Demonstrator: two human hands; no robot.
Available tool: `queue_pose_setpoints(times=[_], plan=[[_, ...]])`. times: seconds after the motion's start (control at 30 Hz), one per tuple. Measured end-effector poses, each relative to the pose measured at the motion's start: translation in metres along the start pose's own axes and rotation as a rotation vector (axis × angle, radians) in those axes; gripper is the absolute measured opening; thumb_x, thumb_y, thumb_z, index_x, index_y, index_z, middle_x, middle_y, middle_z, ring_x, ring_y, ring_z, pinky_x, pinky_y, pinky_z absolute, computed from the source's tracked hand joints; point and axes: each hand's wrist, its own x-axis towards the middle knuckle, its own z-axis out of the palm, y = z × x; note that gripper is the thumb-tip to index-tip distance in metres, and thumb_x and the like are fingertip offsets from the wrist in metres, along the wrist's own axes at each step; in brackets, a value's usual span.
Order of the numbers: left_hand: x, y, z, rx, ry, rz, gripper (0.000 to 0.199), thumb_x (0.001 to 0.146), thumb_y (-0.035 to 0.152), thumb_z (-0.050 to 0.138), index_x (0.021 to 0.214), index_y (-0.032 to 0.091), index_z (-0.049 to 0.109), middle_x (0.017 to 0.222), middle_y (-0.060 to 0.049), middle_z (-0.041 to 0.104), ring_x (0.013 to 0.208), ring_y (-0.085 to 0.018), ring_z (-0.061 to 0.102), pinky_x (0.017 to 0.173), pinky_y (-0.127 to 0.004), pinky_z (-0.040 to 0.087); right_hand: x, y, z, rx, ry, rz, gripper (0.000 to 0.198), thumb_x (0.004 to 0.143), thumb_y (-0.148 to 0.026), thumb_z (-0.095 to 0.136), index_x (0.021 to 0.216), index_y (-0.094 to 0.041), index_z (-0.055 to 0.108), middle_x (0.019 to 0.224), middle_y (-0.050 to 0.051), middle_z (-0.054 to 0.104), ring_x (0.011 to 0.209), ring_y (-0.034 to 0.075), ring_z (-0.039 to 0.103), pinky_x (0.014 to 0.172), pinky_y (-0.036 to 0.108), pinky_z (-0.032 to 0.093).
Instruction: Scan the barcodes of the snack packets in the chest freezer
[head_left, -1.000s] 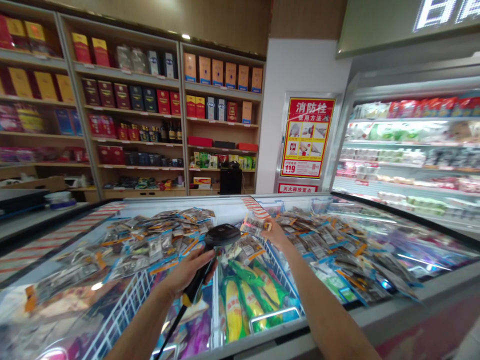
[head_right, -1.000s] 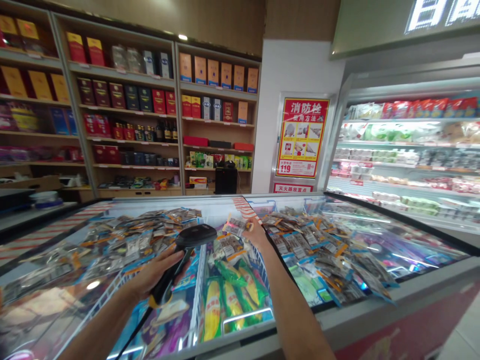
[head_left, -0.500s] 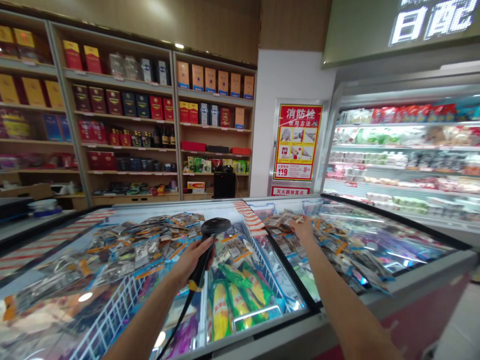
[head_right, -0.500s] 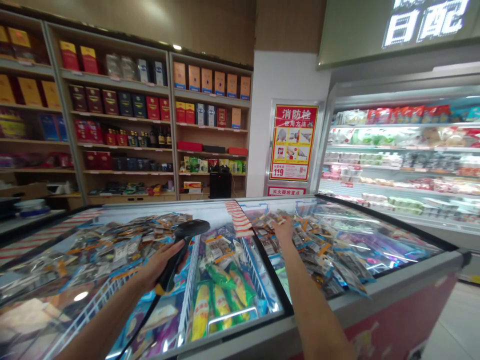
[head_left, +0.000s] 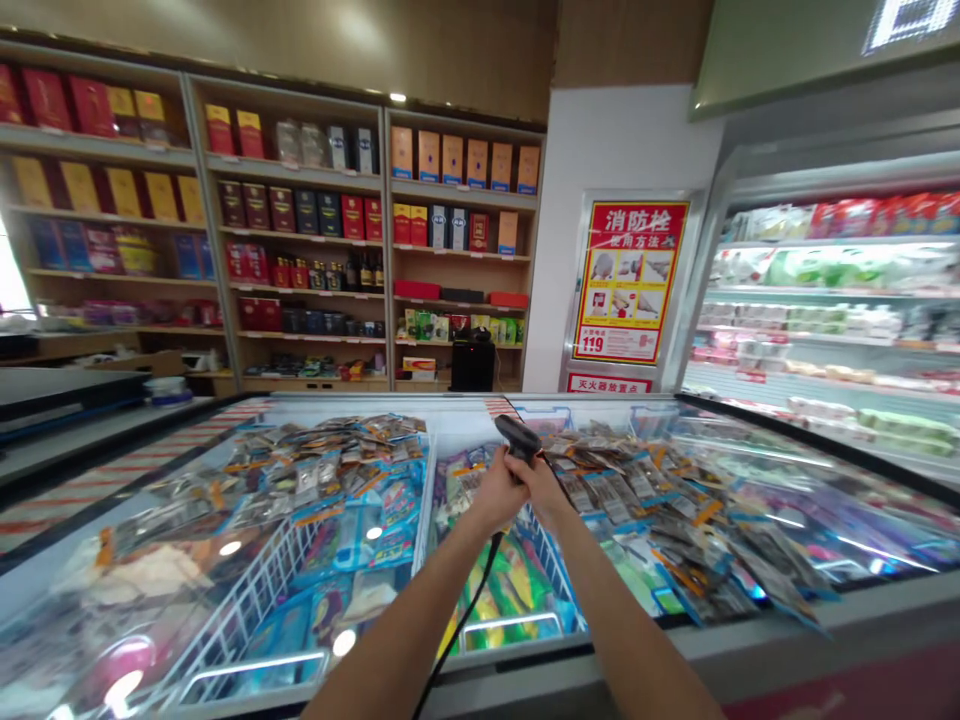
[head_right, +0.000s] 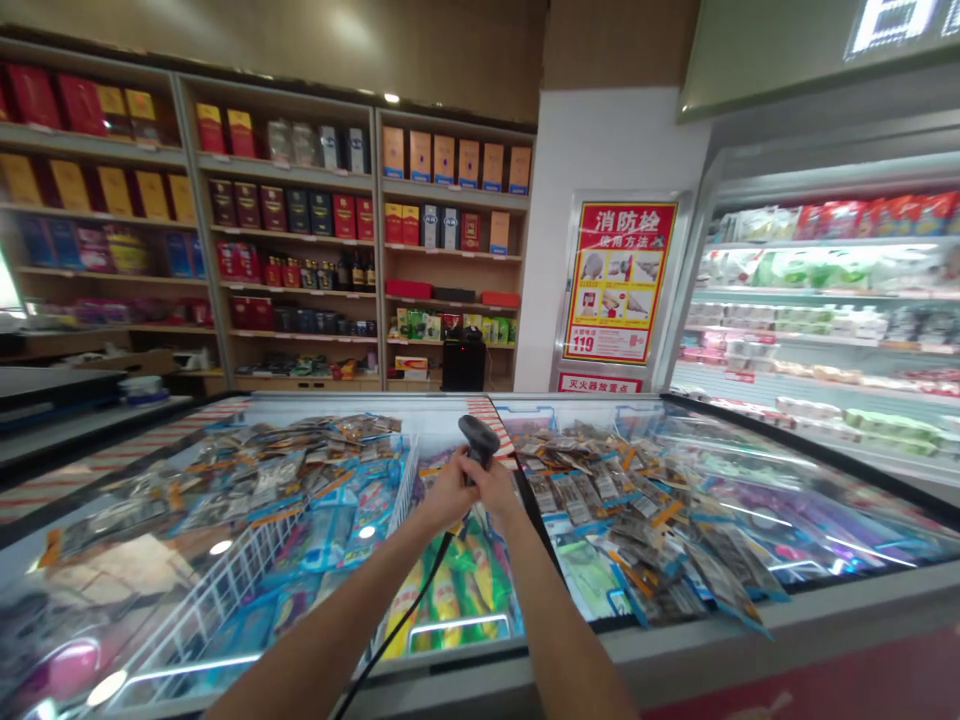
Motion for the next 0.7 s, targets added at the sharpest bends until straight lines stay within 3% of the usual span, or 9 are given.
queue_pose_setpoints(times=[0.07,0.13,0.2,0.3,0.47,0.57,0.7], plan=[[-0.002,-0.009,-0.004,0.008,-0.004,-0.018,0.052,0.063,0.023,0.055,0.111,0.012,0.039,0.096,-0.010,0.059,0.083,-0.019,0.056,0.071,-0.028,0.041,0.001,0.001,0.002,0.167,0.112,0.022,0.024,0.060,-0.033,0.058,0.076,-0.016,0.057,0.069,0.002,0.062,0.067,0.016,0.058,0.061,0.026,0.045],[-0.004,-0.023,-0.015,0.115,0.125,-0.160,0.053,0.067,0.036,0.050,0.113,0.011,0.038,0.095,-0.012,0.059,0.085,-0.022,0.056,0.071,-0.031,0.041,0.001,-0.002,-0.003,0.293,0.166,0.084,0.020,0.062,-0.033,0.055,0.072,-0.016,0.055,0.063,0.001,0.061,0.057,0.015,0.057,0.054,0.027,0.045],[-0.004,-0.039,-0.026,0.354,0.300,-0.301,0.056,0.065,0.045,0.050,0.108,0.010,0.042,0.101,-0.017,0.056,0.094,-0.027,0.052,0.074,-0.035,0.039,-0.001,-0.007,-0.010,0.357,0.172,0.135,0.017,0.063,-0.033,0.052,0.066,-0.016,0.053,0.054,0.000,0.058,0.047,0.013,0.052,0.045,0.025,0.044],[0.001,-0.058,-0.028,0.533,0.312,-0.389,0.059,0.057,0.045,0.058,0.105,0.012,0.044,0.102,-0.018,0.056,0.098,-0.031,0.049,0.075,-0.037,0.037,-0.006,-0.013,-0.013,0.343,0.118,0.177,0.018,0.063,-0.033,0.052,0.060,-0.016,0.050,0.047,-0.002,0.053,0.038,0.010,0.046,0.036,0.022,0.039],[0.018,-0.077,-0.024,0.381,0.289,-0.355,0.042,0.060,0.023,0.056,0.102,0.015,0.049,0.086,-0.012,0.062,0.085,-0.026,0.056,0.069,-0.032,0.039,-0.014,-0.010,-0.006,0.217,0.015,0.224,0.022,0.063,-0.035,0.055,0.069,-0.015,0.053,0.046,-0.002,0.053,0.034,0.010,0.045,0.032,0.021,0.035],[0.025,-0.090,-0.038,0.270,0.315,-0.340,0.036,0.065,0.019,0.050,0.100,0.013,0.053,0.085,-0.010,0.063,0.080,-0.020,0.058,0.065,-0.026,0.040,-0.016,-0.007,-0.002,0.221,0.001,0.272,0.024,0.063,-0.038,0.053,0.074,-0.016,0.053,0.045,-0.003,0.052,0.033,0.009,0.044,0.031,0.020,0.034],[0.030,-0.104,-0.054,0.099,0.337,-0.327,0.040,0.065,0.018,0.049,0.104,0.011,0.052,0.084,-0.008,0.063,0.076,-0.017,0.057,0.062,-0.024,0.040,-0.020,-0.006,0.002,0.257,-0.027,0.363,0.023,0.064,-0.038,0.051,0.066,-0.015,0.052,0.047,-0.002,0.053,0.034,0.009,0.045,0.032,0.020,0.035]])
